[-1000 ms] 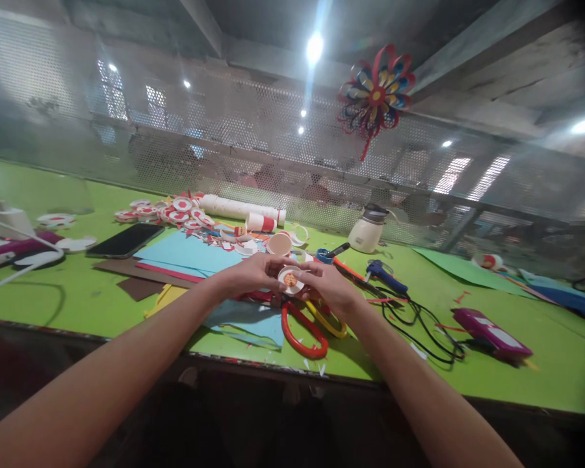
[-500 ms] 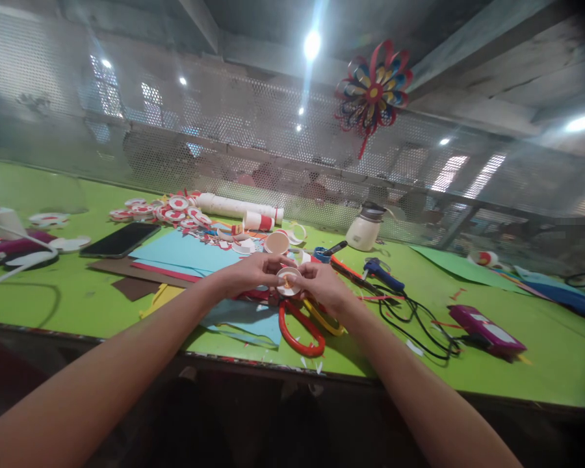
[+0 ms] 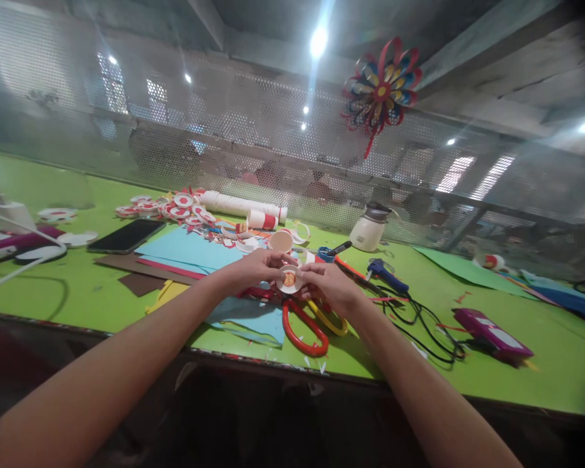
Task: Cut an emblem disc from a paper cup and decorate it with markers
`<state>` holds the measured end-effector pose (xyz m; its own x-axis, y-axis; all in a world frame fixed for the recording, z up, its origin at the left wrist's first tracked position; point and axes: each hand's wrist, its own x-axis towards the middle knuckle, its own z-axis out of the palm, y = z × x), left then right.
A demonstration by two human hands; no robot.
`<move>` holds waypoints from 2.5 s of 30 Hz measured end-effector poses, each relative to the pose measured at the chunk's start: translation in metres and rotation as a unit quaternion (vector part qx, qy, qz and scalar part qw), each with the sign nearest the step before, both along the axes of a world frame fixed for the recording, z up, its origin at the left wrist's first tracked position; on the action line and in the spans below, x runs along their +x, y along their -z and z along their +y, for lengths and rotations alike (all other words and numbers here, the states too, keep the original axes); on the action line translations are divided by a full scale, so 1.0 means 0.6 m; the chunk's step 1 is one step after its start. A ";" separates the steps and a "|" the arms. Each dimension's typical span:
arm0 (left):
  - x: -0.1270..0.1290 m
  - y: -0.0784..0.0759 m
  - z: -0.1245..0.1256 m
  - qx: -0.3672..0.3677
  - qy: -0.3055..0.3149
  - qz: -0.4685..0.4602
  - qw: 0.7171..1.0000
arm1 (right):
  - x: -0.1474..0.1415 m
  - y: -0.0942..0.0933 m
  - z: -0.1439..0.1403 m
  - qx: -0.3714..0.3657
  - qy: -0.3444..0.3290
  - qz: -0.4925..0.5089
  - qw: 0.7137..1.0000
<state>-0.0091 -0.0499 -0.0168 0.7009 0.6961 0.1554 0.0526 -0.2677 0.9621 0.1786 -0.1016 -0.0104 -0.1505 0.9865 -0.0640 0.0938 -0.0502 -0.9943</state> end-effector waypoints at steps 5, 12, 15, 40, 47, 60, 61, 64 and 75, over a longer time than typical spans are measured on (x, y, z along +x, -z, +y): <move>0.002 0.004 0.003 0.005 -0.010 0.003 1.000 | -0.004 0.005 0.001 0.009 0.016 -0.016 1.000; 0.004 0.005 0.006 -0.005 -0.023 0.003 1.000 | -0.012 0.009 -0.004 0.021 0.008 -0.041 0.999; 0.006 0.006 0.008 -0.012 -0.036 0.002 0.999 | -0.013 0.012 -0.003 0.023 0.005 -0.047 0.999; -0.001 0.002 0.011 -0.066 0.000 -0.092 0.994 | -0.019 0.004 -0.005 0.082 0.054 0.042 0.994; 0.001 0.004 0.006 -0.048 0.034 -0.110 0.992 | -0.017 0.004 -0.004 0.081 0.049 0.076 0.993; 0.000 0.013 0.016 -0.030 0.017 -0.079 0.996 | -0.017 0.008 0.001 0.075 0.025 0.055 0.995; 0.000 0.012 0.015 -0.027 0.019 -0.077 0.996 | -0.016 0.009 0.002 0.082 0.029 0.042 0.995; 0.002 0.012 0.014 -0.015 0.024 -0.071 0.997 | -0.017 0.014 0.004 0.109 0.044 -0.006 0.993; 0.003 0.007 0.008 0.028 0.013 -0.044 0.999 | -0.021 0.027 0.005 0.178 0.069 -0.110 0.975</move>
<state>-0.0071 -0.0449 -0.0213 0.7010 0.6660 0.2552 -0.0392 -0.3212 0.9462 0.1660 -0.0985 -0.0265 -0.0357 0.9618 0.2714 0.3227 0.2681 -0.9077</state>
